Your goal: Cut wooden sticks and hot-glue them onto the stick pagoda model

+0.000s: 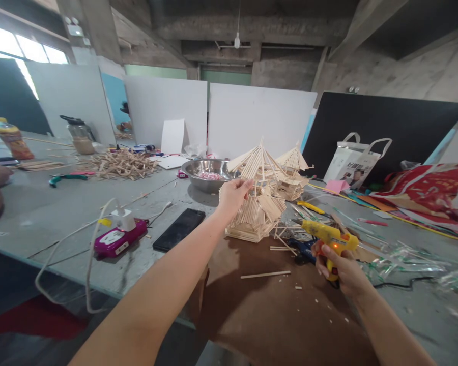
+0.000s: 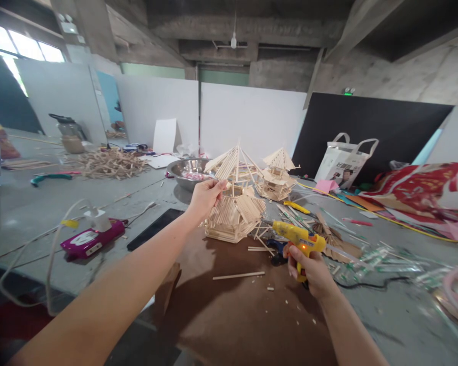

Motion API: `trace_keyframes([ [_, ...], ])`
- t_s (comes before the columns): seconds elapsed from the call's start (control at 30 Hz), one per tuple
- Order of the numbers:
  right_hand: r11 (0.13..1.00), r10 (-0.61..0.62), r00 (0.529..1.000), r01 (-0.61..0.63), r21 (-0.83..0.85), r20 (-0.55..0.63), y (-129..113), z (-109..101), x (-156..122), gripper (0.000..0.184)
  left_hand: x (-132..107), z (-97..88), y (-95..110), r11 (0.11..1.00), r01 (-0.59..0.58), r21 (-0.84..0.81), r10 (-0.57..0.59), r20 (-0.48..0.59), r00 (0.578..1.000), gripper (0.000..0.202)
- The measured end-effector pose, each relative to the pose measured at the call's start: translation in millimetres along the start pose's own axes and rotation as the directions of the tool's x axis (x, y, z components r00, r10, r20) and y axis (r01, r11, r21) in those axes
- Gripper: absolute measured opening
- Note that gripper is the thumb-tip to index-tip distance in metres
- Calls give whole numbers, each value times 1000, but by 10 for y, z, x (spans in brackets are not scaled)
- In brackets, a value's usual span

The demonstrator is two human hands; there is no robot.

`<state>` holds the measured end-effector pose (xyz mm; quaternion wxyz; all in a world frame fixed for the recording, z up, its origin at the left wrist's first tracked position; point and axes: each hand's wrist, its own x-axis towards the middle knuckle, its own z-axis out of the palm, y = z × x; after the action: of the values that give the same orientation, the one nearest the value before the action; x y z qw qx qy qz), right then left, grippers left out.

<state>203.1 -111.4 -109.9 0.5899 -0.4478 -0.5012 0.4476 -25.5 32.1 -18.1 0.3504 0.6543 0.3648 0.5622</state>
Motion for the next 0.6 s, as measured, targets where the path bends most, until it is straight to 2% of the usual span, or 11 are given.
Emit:
trace_keyframes([
  [0.6,1000,10,1000,-10,19,3,-10,11,-8,21,-9,-6,43,998,4,58,-3,-21,1000,38],
])
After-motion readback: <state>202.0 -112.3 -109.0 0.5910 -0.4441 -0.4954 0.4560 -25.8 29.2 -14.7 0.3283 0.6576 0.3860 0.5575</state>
